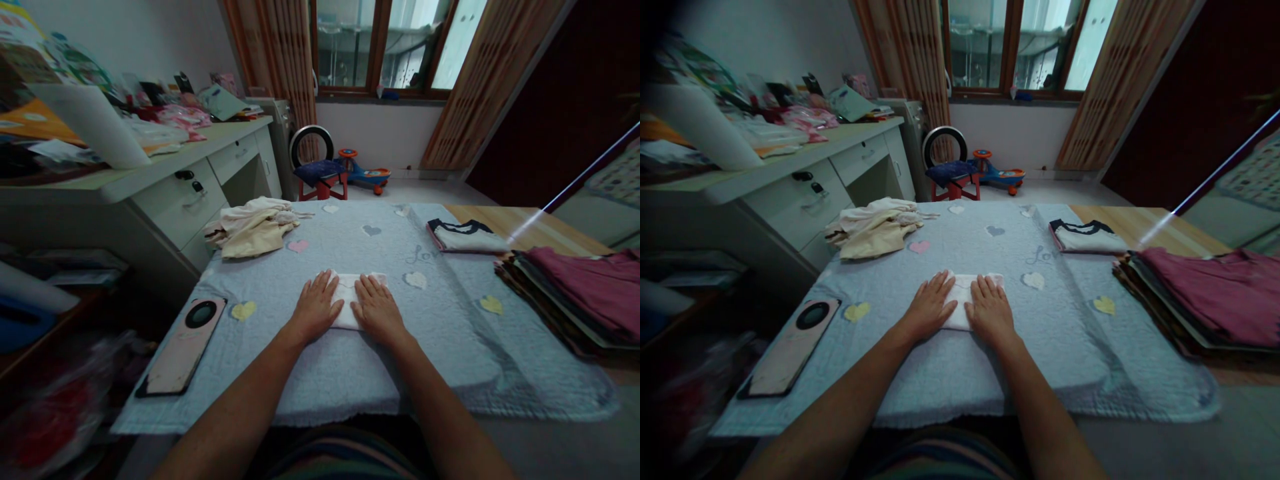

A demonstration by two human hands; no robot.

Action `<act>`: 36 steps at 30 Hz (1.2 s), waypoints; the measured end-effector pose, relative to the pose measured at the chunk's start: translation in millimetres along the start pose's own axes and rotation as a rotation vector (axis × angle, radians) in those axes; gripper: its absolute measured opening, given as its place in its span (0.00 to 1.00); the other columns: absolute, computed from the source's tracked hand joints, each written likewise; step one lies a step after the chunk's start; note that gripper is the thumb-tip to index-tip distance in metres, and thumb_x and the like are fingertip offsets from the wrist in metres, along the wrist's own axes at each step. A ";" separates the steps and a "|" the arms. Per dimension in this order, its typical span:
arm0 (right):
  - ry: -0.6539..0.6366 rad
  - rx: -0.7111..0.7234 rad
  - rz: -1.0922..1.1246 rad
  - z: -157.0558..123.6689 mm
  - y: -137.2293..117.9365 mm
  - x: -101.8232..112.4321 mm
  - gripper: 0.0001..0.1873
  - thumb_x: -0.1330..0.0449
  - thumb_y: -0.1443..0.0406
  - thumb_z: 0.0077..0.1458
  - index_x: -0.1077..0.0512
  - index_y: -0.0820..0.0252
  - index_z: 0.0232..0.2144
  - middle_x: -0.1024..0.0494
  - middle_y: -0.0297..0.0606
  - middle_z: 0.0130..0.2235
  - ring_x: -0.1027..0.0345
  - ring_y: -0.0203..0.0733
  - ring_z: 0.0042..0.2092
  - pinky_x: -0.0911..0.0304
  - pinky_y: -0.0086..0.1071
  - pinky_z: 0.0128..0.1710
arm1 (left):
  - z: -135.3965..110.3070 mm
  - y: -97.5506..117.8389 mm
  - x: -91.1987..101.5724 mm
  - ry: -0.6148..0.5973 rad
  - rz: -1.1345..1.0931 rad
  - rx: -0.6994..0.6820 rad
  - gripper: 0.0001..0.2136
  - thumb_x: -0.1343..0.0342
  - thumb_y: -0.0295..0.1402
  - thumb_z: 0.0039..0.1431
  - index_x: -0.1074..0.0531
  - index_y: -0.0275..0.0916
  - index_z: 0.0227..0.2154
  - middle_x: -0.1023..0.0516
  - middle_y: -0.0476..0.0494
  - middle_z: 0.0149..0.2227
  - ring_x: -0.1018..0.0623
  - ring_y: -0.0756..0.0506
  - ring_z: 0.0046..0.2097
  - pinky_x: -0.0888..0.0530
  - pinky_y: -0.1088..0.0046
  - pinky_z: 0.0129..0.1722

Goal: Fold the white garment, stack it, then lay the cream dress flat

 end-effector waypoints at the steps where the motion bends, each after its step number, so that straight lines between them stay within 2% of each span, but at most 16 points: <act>1: -0.008 0.000 -0.003 0.2 0.1 0.6 0.31 0.52 0.58 0.65 0.41 0.65 0.66 0.46 0.45 0.70 0.57 0.52 0.71 0.58 0.48 0.68 | -0.2 0.0 0.7 -0.006 0.000 -0.003 0.27 0.56 0.42 0.68 0.45 0.40 0.68 0.49 0.37 0.71 0.47 0.37 0.71 0.44 0.49 0.67; 5: -0.016 0.001 -0.006 0.4 0.0 1.4 0.31 0.52 0.58 0.65 0.42 0.65 0.67 0.47 0.45 0.70 0.57 0.52 0.71 0.57 0.49 0.68 | -0.7 -0.4 1.2 -0.006 0.007 -0.010 0.26 0.55 0.42 0.68 0.44 0.45 0.67 0.49 0.38 0.72 0.47 0.37 0.71 0.45 0.47 0.66; 10: 0.034 0.005 0.015 -1.1 -0.2 -0.6 0.31 0.52 0.58 0.65 0.40 0.65 0.66 0.45 0.45 0.70 0.56 0.52 0.71 0.57 0.49 0.68 | -0.6 -0.7 -0.6 -0.001 0.008 -0.015 0.26 0.55 0.42 0.68 0.43 0.46 0.67 0.50 0.38 0.72 0.47 0.37 0.71 0.45 0.47 0.66; 14: 0.157 0.019 0.132 -3.2 6.0 2.2 0.30 0.53 0.59 0.65 0.39 0.66 0.65 0.38 0.48 0.67 0.49 0.49 0.68 0.52 0.45 0.67 | -1.3 2.8 2.5 0.039 0.013 -0.009 0.26 0.54 0.41 0.68 0.43 0.43 0.67 0.48 0.37 0.71 0.47 0.37 0.71 0.47 0.47 0.67; 17: 0.303 -0.009 0.231 -5.6 15.9 9.2 0.26 0.56 0.61 0.66 0.34 0.67 0.60 0.31 0.50 0.62 0.42 0.48 0.65 0.48 0.43 0.65 | -3.3 8.0 6.7 0.104 0.022 -0.001 0.27 0.56 0.40 0.68 0.44 0.35 0.67 0.46 0.34 0.70 0.47 0.37 0.71 0.48 0.50 0.68; 19: 0.347 -0.045 0.249 -7.0 21.3 12.4 0.23 0.56 0.63 0.65 0.30 0.65 0.56 0.28 0.50 0.59 0.40 0.48 0.63 0.46 0.43 0.64 | -4.9 10.6 7.2 0.136 0.021 0.004 0.27 0.58 0.40 0.69 0.45 0.32 0.67 0.46 0.32 0.70 0.47 0.37 0.71 0.48 0.52 0.69; 23: 0.271 -0.062 0.195 -6.4 21.5 11.3 0.20 0.53 0.66 0.63 0.27 0.62 0.51 0.28 0.48 0.59 0.40 0.47 0.63 0.45 0.41 0.62 | -6.4 11.8 -0.2 0.107 0.006 -0.027 0.28 0.58 0.43 0.69 0.45 0.34 0.67 0.46 0.32 0.70 0.47 0.38 0.71 0.46 0.53 0.68; 26: 0.218 -0.075 0.143 -4.3 20.1 7.5 0.22 0.53 0.67 0.63 0.30 0.63 0.56 0.33 0.47 0.63 0.45 0.47 0.66 0.47 0.40 0.64 | -6.0 10.3 -5.4 0.043 -0.005 -0.037 0.28 0.57 0.45 0.69 0.46 0.36 0.67 0.48 0.34 0.71 0.48 0.38 0.72 0.45 0.52 0.68; 30: 0.162 -0.084 0.152 -1.4 25.1 -1.9 0.26 0.54 0.66 0.63 0.35 0.64 0.61 0.39 0.47 0.67 0.50 0.47 0.69 0.51 0.43 0.66 | -5.4 9.2 -5.2 -0.003 -0.012 -0.014 0.29 0.57 0.45 0.69 0.47 0.35 0.68 0.51 0.34 0.72 0.50 0.38 0.72 0.45 0.51 0.68; 32: 0.185 -0.070 0.239 -0.6 31.3 -5.0 0.28 0.53 0.65 0.62 0.37 0.64 0.63 0.39 0.48 0.67 0.49 0.48 0.69 0.51 0.45 0.67 | -5.0 8.7 -4.3 -0.009 -0.024 -0.010 0.29 0.57 0.44 0.69 0.46 0.35 0.68 0.51 0.34 0.72 0.50 0.38 0.72 0.45 0.51 0.68; 36: 0.316 -0.068 0.499 -1.5 49.2 0.4 0.29 0.52 0.61 0.61 0.37 0.63 0.63 0.32 0.50 0.62 0.38 0.49 0.63 0.44 0.47 0.64 | -3.4 5.6 -2.3 0.020 -0.066 -0.023 0.27 0.59 0.43 0.70 0.44 0.35 0.67 0.48 0.34 0.71 0.49 0.39 0.72 0.47 0.51 0.68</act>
Point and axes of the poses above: each hand's wrist, its own z-axis towards the middle knuckle, its own x-axis out of the back of the hand, y = z × x, the point moved 4 cm from there along z, towards the middle knuckle
